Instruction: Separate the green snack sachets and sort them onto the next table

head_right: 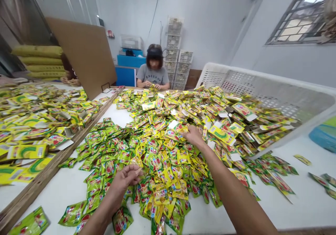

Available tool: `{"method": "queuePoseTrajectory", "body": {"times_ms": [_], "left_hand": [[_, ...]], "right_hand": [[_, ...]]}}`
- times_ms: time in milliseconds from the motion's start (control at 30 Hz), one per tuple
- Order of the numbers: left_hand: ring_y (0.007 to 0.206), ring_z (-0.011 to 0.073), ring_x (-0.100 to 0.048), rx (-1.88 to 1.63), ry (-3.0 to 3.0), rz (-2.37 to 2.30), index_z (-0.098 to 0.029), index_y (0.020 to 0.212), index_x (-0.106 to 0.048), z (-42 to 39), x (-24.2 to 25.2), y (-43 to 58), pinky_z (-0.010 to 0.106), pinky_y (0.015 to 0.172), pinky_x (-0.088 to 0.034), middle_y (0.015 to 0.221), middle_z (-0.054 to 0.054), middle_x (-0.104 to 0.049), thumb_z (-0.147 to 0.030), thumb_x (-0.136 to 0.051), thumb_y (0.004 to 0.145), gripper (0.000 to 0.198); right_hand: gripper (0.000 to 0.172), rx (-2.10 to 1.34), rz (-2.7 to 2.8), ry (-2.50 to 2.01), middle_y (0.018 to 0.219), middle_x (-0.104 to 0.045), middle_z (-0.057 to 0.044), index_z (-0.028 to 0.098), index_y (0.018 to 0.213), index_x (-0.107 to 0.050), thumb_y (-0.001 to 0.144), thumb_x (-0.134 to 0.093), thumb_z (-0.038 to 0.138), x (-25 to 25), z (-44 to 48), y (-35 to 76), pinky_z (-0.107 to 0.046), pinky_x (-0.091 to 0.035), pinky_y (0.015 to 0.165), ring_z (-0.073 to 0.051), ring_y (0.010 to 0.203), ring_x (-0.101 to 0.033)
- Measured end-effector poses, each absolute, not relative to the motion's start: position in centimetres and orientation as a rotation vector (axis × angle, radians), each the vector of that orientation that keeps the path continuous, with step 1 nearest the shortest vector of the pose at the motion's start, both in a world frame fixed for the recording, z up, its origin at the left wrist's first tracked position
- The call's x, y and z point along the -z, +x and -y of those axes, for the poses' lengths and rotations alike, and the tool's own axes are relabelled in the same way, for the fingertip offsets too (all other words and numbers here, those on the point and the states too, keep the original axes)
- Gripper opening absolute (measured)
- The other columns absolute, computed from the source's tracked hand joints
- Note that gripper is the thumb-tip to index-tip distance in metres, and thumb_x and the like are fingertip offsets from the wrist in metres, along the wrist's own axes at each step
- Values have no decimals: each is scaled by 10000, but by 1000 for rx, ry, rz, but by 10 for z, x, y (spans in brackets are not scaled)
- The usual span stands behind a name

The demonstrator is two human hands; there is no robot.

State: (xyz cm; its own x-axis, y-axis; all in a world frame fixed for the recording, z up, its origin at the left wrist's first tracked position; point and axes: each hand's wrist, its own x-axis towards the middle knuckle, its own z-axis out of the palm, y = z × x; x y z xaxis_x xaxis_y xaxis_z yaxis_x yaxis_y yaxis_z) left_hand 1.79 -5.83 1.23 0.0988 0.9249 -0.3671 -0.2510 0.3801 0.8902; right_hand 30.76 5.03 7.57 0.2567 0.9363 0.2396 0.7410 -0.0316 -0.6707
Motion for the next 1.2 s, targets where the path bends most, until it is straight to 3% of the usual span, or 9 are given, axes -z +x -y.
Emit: {"method": "queuePoseTrajectory", "body": {"times_ms": [100,200,300,500,633,800,900,1200], "left_hand": [[577,129,-587,-1040,795,-1140,-139,730,-641,59,-15,19,234,568,-445,676,49,-681,-479,-757,535,409],[725,162,-629,-1093,805,-1097,-153,885,-657,57,-15,25,262,672,-474,821,63,-697,-493,-712,608,442],[805,176,-634,-1136,752,-1067,-155,1003,-619,53,-10,25,275,716,-474,906,83,-688,-473,-709,627,500],[554,98,-545,-1235,810,-1173,-141,883,-623,52,15,7,207,536,-418,651,-8,-607,-385,-770,569,425],[582,123,-562,-1221,877,-1181,-145,755,-597,57,19,-2,225,556,-438,654,-3,-617,-390,-774,555,363],[767,168,-625,-1199,985,-1064,-160,799,-584,63,1,-9,261,704,-466,827,39,-689,-328,-752,605,307],[741,165,-633,-1135,1031,-1027,-161,858,-599,68,-11,-13,257,679,-468,836,41,-701,-324,-728,642,299],[671,142,-627,-1142,902,-1052,-153,835,-624,83,-11,-21,236,644,-464,778,30,-706,-338,-729,647,284]], "right_hand": [[324,-375,1453,-1748,623,-565,-27,177,583,-545,608,-665,477,-68,-25,286,-278,-377,570,-189,649,-516],[370,-790,1353,-1570,738,-659,-58,149,791,-635,671,-634,499,-50,9,247,-311,-442,615,-209,677,-580],[391,-1084,1343,-1456,819,-696,-79,147,846,-659,648,-676,484,-27,39,202,-359,-479,694,-248,755,-621],[436,-1335,1377,-1343,926,-694,-93,130,954,-642,696,-646,481,-9,61,161,-380,-479,772,-260,853,-623],[385,-1383,1521,-1313,936,-691,-78,139,913,-649,695,-655,456,-17,63,164,-357,-481,766,-248,866,-620],[394,-1172,1330,-1387,882,-690,-72,156,898,-632,693,-644,492,-36,51,170,-338,-485,737,-224,816,-623],[407,-1091,1298,-1375,846,-688,-56,165,895,-628,662,-662,498,-48,36,165,-314,-485,701,-207,775,-621],[227,-1316,1821,-1338,656,-656,3,182,674,-653,657,-676,407,-53,22,166,-273,-448,595,-186,654,-578]]}}
